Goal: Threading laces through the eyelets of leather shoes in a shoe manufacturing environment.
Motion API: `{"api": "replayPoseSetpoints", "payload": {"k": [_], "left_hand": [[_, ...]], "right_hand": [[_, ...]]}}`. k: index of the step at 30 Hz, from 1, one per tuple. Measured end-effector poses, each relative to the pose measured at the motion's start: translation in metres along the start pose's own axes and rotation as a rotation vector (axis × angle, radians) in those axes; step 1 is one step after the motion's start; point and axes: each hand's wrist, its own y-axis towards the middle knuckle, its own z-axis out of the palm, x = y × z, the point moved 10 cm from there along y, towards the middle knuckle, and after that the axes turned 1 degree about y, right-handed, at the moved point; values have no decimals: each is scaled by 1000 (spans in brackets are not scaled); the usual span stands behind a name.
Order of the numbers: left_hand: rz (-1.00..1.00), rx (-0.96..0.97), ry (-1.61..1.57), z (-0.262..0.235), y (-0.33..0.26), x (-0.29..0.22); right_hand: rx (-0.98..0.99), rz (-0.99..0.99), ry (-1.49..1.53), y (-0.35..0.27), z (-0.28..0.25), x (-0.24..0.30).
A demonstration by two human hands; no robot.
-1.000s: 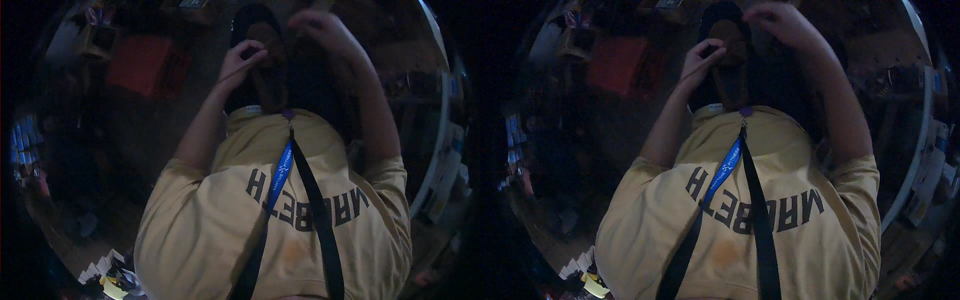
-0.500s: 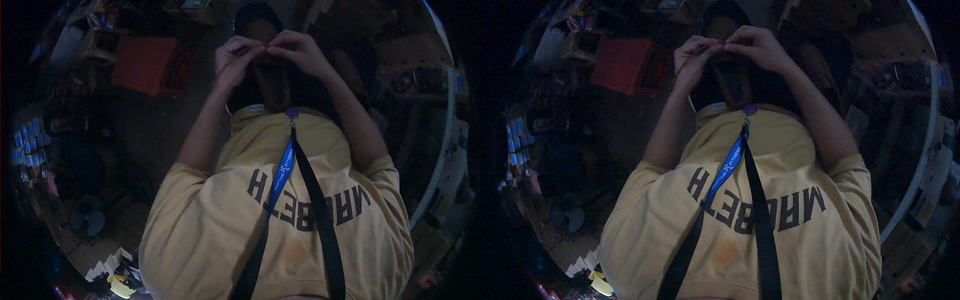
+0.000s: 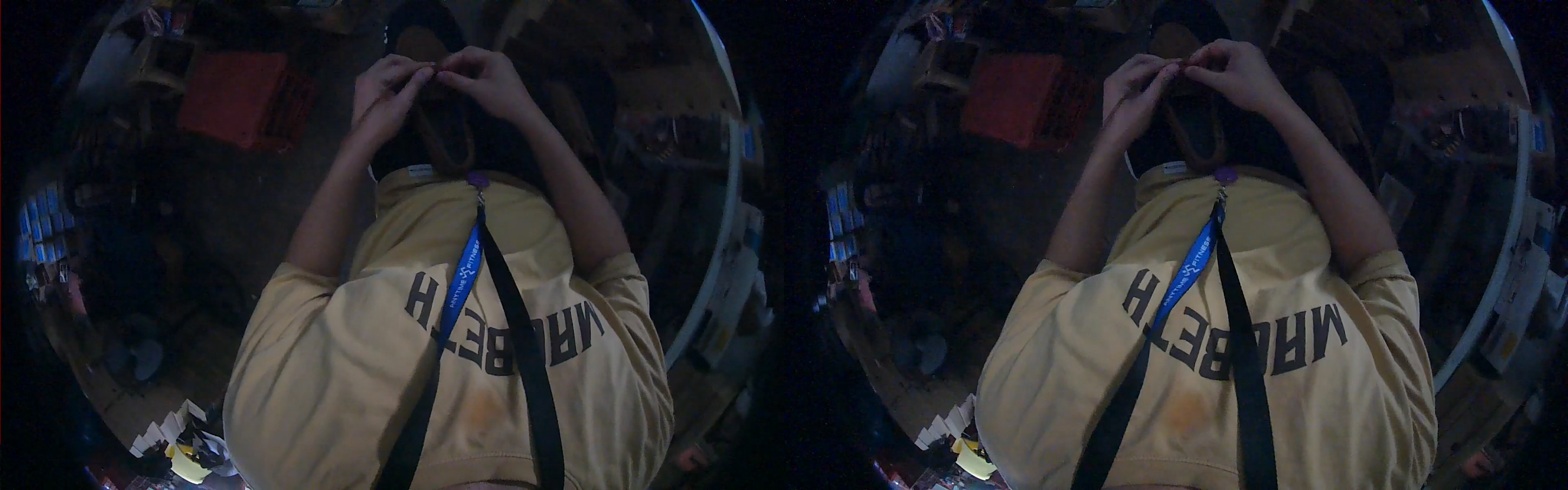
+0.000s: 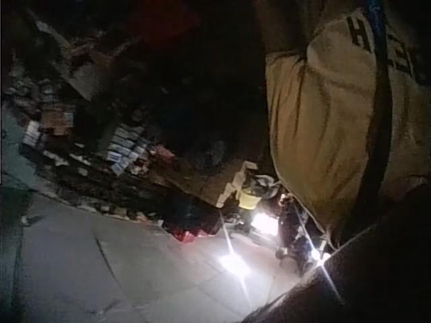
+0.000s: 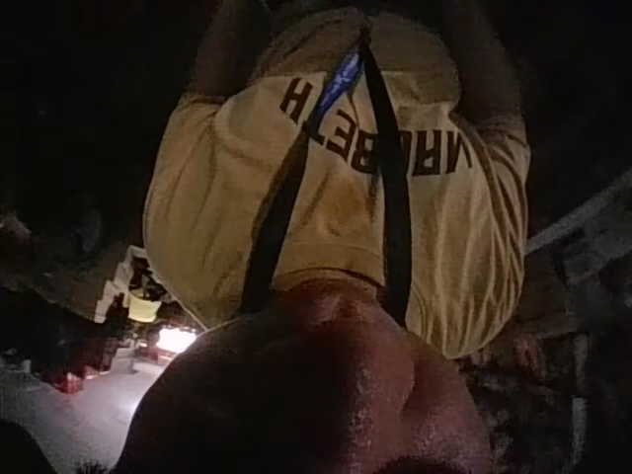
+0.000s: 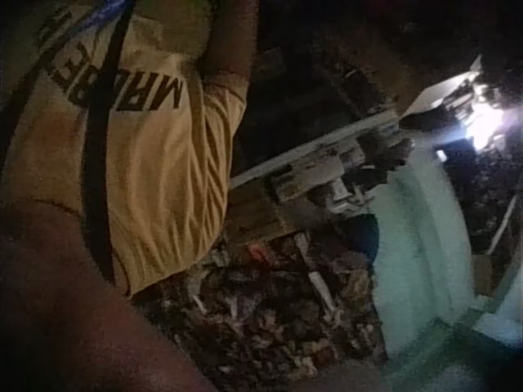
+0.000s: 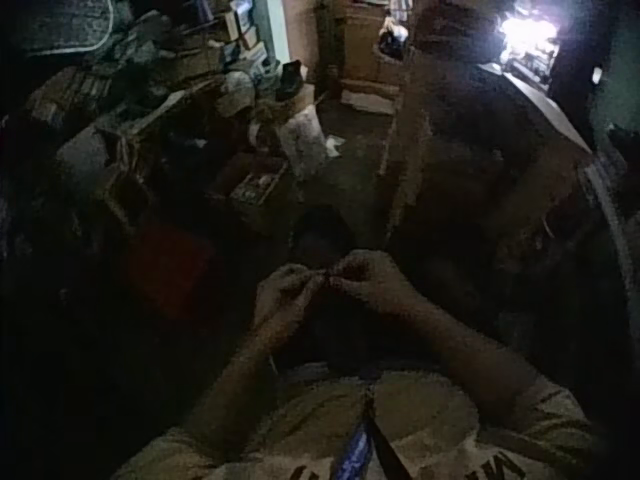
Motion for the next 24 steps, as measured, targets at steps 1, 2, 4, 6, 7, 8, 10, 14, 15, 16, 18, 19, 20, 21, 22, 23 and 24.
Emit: {"api": "replayPoseSetpoints", "payload": {"k": [1, 2, 4, 6, 7, 8, 10, 14, 15, 16, 18, 19, 20, 21, 22, 23, 24], "left_hand": [[-1, -2, 1, -1, 1, 3], [-5, 38, -106, 1, 2, 4], [-11, 79, -214, 0, 6, 7], [-71, 166, -294, 4, 10, 14], [-72, 167, -293, 3, 10, 14], [-230, 153, -427, 4, 9, 24], [-388, 138, -559, 6, 7, 38], [-323, 134, -600, 3, 13, 42], [-329, 141, -596, 3, 14, 41], [-331, 141, -595, 3, 15, 40], [-343, 127, -628, 2, 16, 34], [-343, 129, -628, 1, 17, 30], [-358, 131, -617, -1, 18, 28], [-372, 133, -605, -1, 19, 28], [-372, 134, -605, -2, 20, 32], [-345, 167, -614, -1, 23, 34], [-319, 201, -624, -1, 24, 36]], "right_hand": [[-27, 36, 132, 0, 0, -5], [-55, 75, 264, -1, 0, -5], [-47, 102, 350, 3, -1, 3], [-43, 127, 439, 5, 0, 2], [-45, 102, 414, 8, -1, -1], [-48, 77, 389, 11, -3, -3], [-44, 47, 411, 14, -2, -8], [-32, 41, 434, 12, -1, -3], [-32, 41, 435, 13, -1, -4], [-42, 23, 419, 13, -1, -4], [-55, 4, 403, 14, -1, -7], [-79, -15, 396, 14, -3, -8], [-102, -37, 389, 14, -5, -6], [-103, -37, 390, 14, -6, -5], [-87, -15, 416, 13, -4, -6], [-70, 7, 442, 13, -2, -7], [-70, 7, 443, 13, -2, -6]]}}
